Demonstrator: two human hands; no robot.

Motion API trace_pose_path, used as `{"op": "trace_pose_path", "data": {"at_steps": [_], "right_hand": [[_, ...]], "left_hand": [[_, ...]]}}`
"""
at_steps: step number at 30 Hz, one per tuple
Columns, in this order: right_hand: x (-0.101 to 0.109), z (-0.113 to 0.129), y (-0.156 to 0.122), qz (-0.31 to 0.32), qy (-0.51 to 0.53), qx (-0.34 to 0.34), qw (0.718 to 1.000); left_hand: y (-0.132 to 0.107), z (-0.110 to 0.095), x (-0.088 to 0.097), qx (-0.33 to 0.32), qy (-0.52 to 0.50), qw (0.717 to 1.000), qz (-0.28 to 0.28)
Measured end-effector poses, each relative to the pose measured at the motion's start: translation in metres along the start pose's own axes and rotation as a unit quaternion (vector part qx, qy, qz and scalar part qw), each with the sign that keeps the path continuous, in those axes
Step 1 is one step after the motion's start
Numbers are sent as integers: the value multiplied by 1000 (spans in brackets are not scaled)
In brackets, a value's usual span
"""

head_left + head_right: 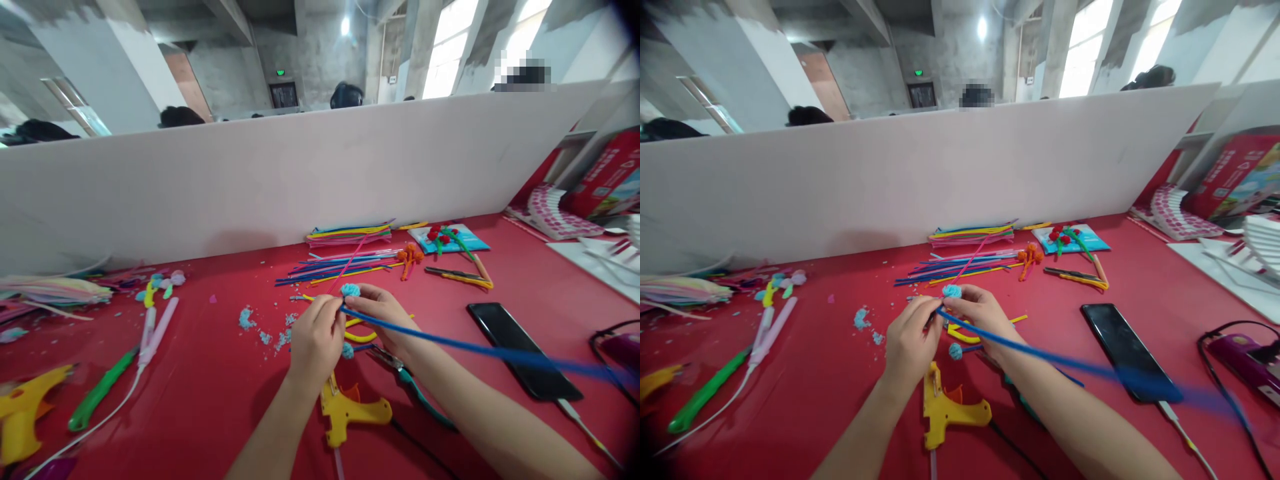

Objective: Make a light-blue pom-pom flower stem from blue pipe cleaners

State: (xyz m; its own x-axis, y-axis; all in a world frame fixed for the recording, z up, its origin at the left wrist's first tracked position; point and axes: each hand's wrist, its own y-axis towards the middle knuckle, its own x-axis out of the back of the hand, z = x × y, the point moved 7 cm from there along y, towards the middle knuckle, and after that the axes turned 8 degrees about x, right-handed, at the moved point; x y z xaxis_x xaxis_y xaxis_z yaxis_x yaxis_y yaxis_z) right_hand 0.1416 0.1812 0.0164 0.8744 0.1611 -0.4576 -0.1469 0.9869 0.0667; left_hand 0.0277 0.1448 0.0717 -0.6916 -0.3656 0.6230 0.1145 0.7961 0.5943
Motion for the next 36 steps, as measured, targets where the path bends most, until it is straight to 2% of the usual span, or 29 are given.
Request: {"op": "trace_pose_path", "data": {"at_steps": [3,5,7,8,13,16,19,21,23,28,32,34,36], "right_hand": [[-1,6,0,27,-35,1,999],[-4,12,-1,43,-45,5,998],[-7,17,-2,55,-50,18,997],[-8,19,-2,56,-51,26,997],[-4,22,-1,32,-51,56,997],[-3,23,-1,39,-65,65,995],[-6,23,-1,64,-59,65,994],[-9,23,-1,85,-55,58,993],[-12,24,-2,104,-61,54,991],[-9,31,-3,55,-119,82,988],[-10,27,-8,44,-171,30,984],[-9,23,-11,26,-153,-4,988],[-12,14,-14,46,-102,-59,992]], "left_hand": [[5,13,-1,129,-122,983,43],[4,22,-6,234,-223,943,79],[2,26,-12,301,-306,897,102],[2,26,-13,318,-332,882,102],[0,24,-17,333,-402,849,86],[-4,26,-25,377,-494,777,99],[-8,25,-34,413,-566,700,140],[-9,25,-36,422,-582,677,160],[-8,25,-35,416,-580,681,164],[-4,24,-25,383,-534,743,129],[-3,28,-19,382,-475,787,93],[-4,31,-20,386,-455,798,87],[-5,34,-22,384,-444,806,81]]}}
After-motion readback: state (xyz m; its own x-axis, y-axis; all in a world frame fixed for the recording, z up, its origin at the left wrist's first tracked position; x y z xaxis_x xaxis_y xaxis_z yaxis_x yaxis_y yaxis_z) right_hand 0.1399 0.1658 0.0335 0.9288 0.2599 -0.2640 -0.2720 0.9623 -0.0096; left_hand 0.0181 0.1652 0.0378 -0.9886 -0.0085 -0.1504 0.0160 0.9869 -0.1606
